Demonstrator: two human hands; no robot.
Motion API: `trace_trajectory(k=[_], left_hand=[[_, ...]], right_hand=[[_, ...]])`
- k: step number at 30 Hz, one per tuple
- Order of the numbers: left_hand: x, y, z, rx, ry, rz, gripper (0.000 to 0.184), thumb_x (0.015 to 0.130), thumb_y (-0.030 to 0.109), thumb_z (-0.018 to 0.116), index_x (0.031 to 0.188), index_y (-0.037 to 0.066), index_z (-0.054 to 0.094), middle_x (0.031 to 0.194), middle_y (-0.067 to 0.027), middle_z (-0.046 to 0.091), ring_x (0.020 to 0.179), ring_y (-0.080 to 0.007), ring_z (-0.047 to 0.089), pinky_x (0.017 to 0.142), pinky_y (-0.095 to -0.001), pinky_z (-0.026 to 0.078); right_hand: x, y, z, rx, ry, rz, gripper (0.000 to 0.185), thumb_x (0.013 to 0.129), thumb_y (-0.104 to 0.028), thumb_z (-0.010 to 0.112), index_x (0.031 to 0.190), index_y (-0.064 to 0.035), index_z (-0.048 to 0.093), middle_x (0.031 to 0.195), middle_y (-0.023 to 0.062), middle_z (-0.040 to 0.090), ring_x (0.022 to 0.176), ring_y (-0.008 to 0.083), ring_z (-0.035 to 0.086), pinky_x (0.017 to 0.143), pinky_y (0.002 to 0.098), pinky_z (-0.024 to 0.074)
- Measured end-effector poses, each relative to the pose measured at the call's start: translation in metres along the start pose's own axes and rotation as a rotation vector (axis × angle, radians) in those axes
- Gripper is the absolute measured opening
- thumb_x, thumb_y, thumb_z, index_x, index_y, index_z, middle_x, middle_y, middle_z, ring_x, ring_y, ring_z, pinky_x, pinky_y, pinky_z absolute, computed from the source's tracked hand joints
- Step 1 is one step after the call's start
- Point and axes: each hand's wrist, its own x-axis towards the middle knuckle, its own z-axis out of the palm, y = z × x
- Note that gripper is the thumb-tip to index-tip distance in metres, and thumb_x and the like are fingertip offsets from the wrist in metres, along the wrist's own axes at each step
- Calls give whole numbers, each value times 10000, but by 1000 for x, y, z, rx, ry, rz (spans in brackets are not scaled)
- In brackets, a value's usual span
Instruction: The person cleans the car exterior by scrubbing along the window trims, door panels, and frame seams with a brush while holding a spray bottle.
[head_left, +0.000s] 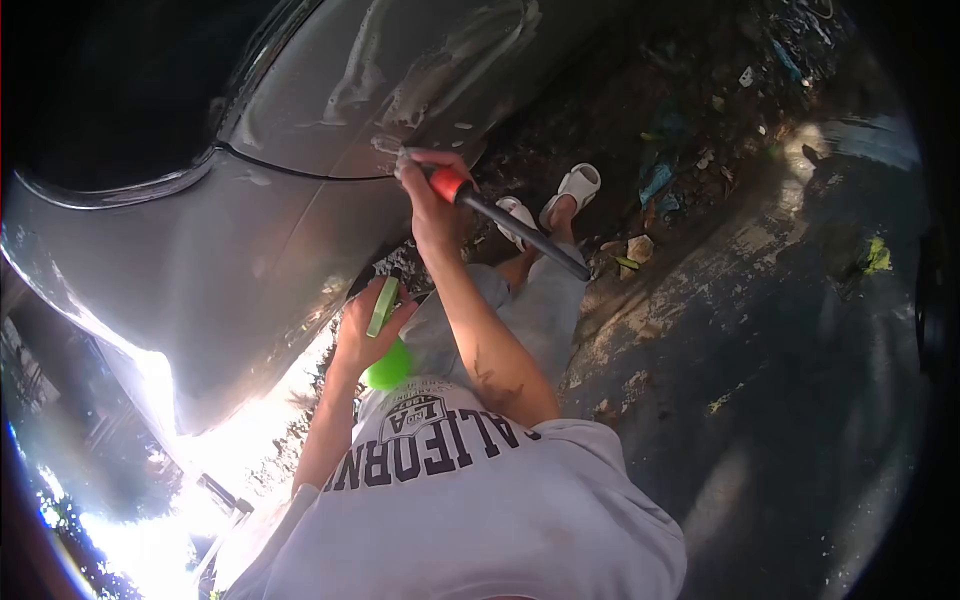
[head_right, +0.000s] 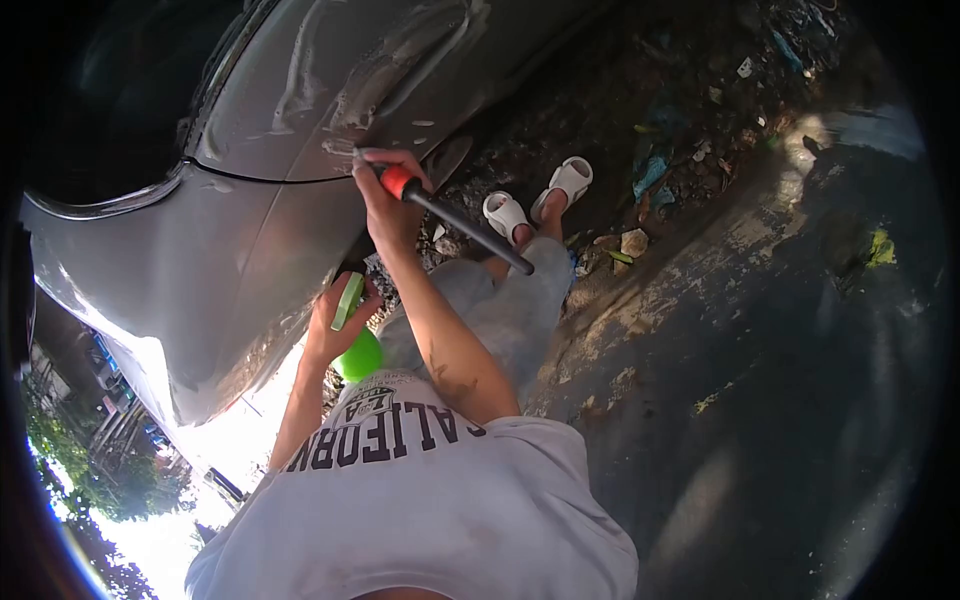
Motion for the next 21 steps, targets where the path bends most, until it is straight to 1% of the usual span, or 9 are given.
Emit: trace_trajectory(k=[3,5,8,9,11,13,15,17,21], left_hand=[[-7,0,-3,-16,15,49,235,877,185,793,1022,63,654,831,-115,704,760,-289,701,711,-397,538],[-9,-1,-4,-51,0,17,231,877,176,796,1022,65,654,834,-118,699,756,-288,699,711,-399,537],[-10,-12,8,-33,18,40,236,880,171,794,1027,52,652,855,-130,697,785,-303,709,723,-405,540],[-10,-11,10,-43,21,40,236,880,171,794,1027,52,652,855,-130,697,785,-303,709,723,-405,540],[-14,-9,9,-112,-17,46,248,899,216,779,1030,55,644,835,-87,664,760,-224,661,734,-366,512],[-17,-10,6,-121,1,77,255,901,223,780,1033,53,643,837,-82,658,758,-217,656,732,-359,511],[-17,-9,5,-136,-1,60,257,899,222,780,1036,52,644,837,-81,660,756,-215,657,725,-361,514],[-19,-8,3,-150,5,31,255,894,218,780,1034,53,646,845,-91,666,748,-217,658,716,-364,516],[-14,-16,8,-158,1,25,268,888,239,781,1033,59,644,855,-96,690,754,-249,680,714,-384,525]], right_hand=[[-16,-26,-9,-192,-145,-391,236,836,-31,819,1040,-38,701,1145,119,659,1000,201,640,873,348,529],[-10,-52,-25,-396,-174,-439,295,830,-82,820,1101,-51,710,1252,138,559,1103,241,592,906,380,510],[5,-65,-15,-564,-275,-596,289,805,-35,816,1077,-50,719,1149,122,607,1013,243,636,850,384,535],[8,-68,-3,-608,-217,-633,285,785,-2,813,1052,-49,722,1083,109,630,953,245,657,807,377,548],[14,-63,11,-642,-171,-670,286,766,31,811,1027,-48,726,1017,95,654,894,246,677,764,371,561],[15,-47,12,-663,-248,-876,302,737,84,807,993,-57,729,918,78,676,806,252,696,695,358,570],[13,-25,-6,-663,-264,-830,319,733,95,802,994,-71,725,943,88,687,832,262,700,709,352,572],[10,-17,-16,-733,-148,-777,328,726,95,805,989,-83,722,939,89,684,830,268,699,717,361,574],[13,-27,-2,-694,-225,-852,324,723,94,805,985,-72,712,931,89,682,824,273,700,714,370,571]])
